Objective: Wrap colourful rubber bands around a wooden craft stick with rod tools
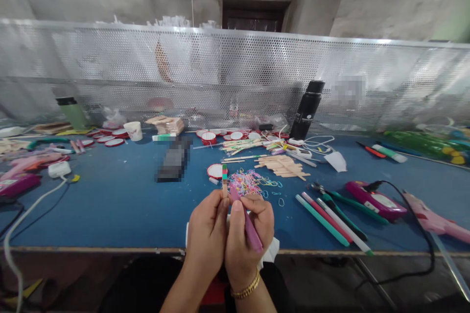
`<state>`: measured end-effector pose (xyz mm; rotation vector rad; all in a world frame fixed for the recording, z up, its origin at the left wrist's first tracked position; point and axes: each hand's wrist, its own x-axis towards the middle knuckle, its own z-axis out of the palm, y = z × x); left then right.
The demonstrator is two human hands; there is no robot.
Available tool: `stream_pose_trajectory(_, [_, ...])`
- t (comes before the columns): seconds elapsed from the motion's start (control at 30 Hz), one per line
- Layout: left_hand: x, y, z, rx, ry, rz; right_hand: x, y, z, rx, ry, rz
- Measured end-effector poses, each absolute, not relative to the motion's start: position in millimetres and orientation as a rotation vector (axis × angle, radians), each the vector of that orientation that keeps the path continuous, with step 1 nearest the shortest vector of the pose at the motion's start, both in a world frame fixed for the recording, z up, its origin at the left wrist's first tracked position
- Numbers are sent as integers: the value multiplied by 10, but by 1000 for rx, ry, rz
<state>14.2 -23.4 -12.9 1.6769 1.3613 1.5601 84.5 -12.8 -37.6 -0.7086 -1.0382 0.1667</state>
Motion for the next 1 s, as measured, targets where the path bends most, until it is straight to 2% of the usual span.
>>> stream_pose_trajectory(1.0, [148, -239, -124, 1689, 1392, 1565, 853, -139, -361, -721, -1035, 205])
